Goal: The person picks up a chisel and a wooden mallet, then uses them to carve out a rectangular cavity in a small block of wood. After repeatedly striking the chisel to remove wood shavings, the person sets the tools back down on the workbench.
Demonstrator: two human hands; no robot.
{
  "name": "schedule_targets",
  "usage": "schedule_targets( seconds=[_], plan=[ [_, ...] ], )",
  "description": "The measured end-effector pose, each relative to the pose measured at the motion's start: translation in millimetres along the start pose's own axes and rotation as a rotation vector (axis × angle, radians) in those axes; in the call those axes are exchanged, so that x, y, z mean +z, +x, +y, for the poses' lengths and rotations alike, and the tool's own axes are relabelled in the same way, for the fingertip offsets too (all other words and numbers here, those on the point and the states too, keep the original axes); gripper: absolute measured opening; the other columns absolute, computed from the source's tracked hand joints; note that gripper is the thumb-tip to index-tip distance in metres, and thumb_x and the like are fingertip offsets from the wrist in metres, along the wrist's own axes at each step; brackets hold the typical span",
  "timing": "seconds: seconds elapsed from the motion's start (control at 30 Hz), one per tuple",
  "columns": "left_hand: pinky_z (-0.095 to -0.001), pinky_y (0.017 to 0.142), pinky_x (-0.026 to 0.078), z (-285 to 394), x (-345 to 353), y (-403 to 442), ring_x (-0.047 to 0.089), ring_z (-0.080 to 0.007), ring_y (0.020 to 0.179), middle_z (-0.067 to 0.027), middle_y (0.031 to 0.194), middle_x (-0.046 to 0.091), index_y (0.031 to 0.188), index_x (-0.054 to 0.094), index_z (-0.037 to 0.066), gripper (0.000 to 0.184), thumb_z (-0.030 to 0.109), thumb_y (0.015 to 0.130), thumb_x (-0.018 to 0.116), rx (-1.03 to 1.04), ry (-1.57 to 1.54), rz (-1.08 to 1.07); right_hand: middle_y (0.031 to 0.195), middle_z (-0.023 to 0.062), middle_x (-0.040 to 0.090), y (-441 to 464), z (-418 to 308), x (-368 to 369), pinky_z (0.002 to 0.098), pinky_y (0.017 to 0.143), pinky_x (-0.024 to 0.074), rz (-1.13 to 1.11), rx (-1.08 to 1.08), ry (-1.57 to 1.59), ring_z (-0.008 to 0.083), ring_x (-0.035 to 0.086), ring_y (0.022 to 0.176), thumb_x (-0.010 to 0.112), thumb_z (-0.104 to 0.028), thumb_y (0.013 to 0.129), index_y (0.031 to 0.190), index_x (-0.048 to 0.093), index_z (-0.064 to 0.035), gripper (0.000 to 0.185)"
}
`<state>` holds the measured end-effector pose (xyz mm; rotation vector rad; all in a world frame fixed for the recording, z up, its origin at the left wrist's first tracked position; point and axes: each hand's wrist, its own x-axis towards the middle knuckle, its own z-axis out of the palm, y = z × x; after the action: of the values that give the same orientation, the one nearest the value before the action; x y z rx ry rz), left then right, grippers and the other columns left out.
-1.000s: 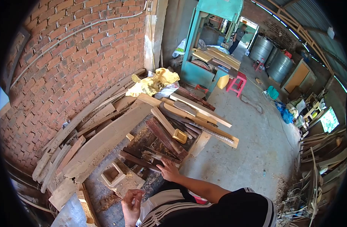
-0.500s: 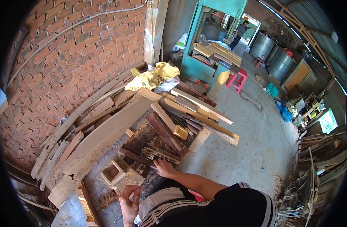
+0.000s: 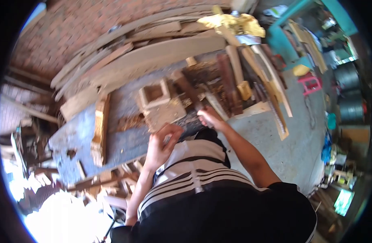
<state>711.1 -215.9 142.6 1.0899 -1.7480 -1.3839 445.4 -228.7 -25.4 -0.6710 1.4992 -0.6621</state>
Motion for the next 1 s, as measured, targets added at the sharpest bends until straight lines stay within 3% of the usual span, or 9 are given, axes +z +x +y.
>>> schedule_targets(
  seconds=[0.13,0.47,0.6,0.7,0.77,0.8,0.87,0.93,1.0],
  plan=[
    [-0.0307,0.074,0.052,-7,0,-2,0.067,-0.0215,0.081,-0.0119,0.092,0.066,0.1,0.067,-0.001,0.011,0.002,0.09,0.063,0.013,0.046,-0.01,0.061,0.0004,0.052,-34,-5,0,0.0276,0.04,0.038,0.032,-0.009,0.004,0.0102,0.05,0.044,0.066,-0.028,0.088,0.106,0.055,-0.0025,0.033],
    [-0.0325,0.076,0.054,-25,35,25,0.068,-0.023,0.085,-0.0125,0.097,0.067,0.101,0.067,0.001,0.013,0.008,0.091,0.063,-0.019,-0.046,-0.229,0.059,0.0002,0.054,-85,19,-35,0.027,0.039,0.0375,0.331,-0.115,0.018,0.0101,0.05,0.042,0.069,-0.035,0.089,0.104,0.059,-0.003,0.036],
    [-0.0307,0.09,0.049,-62,76,70,0.062,-0.0156,0.099,-0.0082,0.102,0.066,0.121,0.06,0.001,0.029,0.018,0.098,0.057,-0.307,-0.279,-0.347,0.059,0.0066,0.061,-74,21,-56,0.033,0.044,0.0447,0.517,-0.076,-0.16,0.017,0.06,0.046,0.071,-0.036,0.087,0.107,0.06,-0.0004,0.042],
    [-0.0308,0.094,0.047,-115,127,100,0.059,-0.0158,0.103,-0.0071,0.111,0.061,0.132,0.053,0.002,0.042,0.02,0.096,0.059,-0.398,-0.523,-0.171,0.069,0.0153,0.066,-50,27,-79,0.0424,0.058,0.052,0.645,-0.11,-0.449,0.0314,0.068,0.062,0.07,-0.036,0.086,0.111,0.059,0.0001,0.046],
    [-0.0319,0.095,0.046,-139,149,113,0.057,-0.0165,0.105,-0.0072,0.115,0.059,0.135,0.051,0.003,0.045,0.021,0.094,0.06,-0.477,-0.514,-0.11,0.085,0.0223,0.067,-27,29,-89,0.047,0.072,0.0521,0.871,-0.51,-0.85,0.0396,0.067,0.075,0.072,-0.038,0.084,0.106,0.059,0.0025,0.048],
    [-0.0329,0.096,0.046,-150,160,120,0.056,-0.0172,0.107,-0.0074,0.119,0.056,0.137,0.049,0.004,0.049,0.021,0.093,0.062,-0.561,-0.505,-0.048,0.101,0.0298,0.064,-27,22,-90,0.0522,0.086,0.0471,0.735,-0.252,-0.749,0.0456,0.062,0.096,0.072,-0.036,0.084,0.115,0.058,0.0029,0.051],
    [-0.0335,0.096,0.045,-160,174,130,0.055,-0.0178,0.11,-0.0083,0.123,0.054,0.138,0.048,0.004,0.052,0.021,0.091,0.063,-0.555,-0.563,-0.049,0.103,0.0304,0.061,-5,37,-100,0.0511,0.087,0.0461,0.636,-0.283,-0.739,0.0444,0.059,0.1,0.07,-0.03,0.084,0.12,0.055,0.0018,0.05],
    [-0.0285,0.077,0.048,-159,183,133,0.057,-0.0134,0.088,-0.0079,0.112,0.057,0.137,0.047,0.002,0.055,0.015,0.087,0.065,-0.612,-0.43,0.106,0.107,0.0243,0.058,2,44,-100,0.0486,0.088,0.0453,0.649,-0.449,-0.807,0.0414,0.056,0.1,0.069,-0.018,0.082,0.126,0.054,-0.0011,0.049],
    [-0.0283,0.075,0.047,-175,188,136,0.056,-0.0129,0.085,-0.0076,0.11,0.057,0.138,0.047,0.002,0.058,0.014,0.085,0.066,-0.579,-0.243,0.134,0.109,0.0211,0.056,-6,36,-101,0.0473,0.088,0.045,0.681,-0.523,-0.851,0.0393,0.055,0.101,0.068,-0.013,0.08,0.126,0.054,-0.0021,0.05]
  ],
)
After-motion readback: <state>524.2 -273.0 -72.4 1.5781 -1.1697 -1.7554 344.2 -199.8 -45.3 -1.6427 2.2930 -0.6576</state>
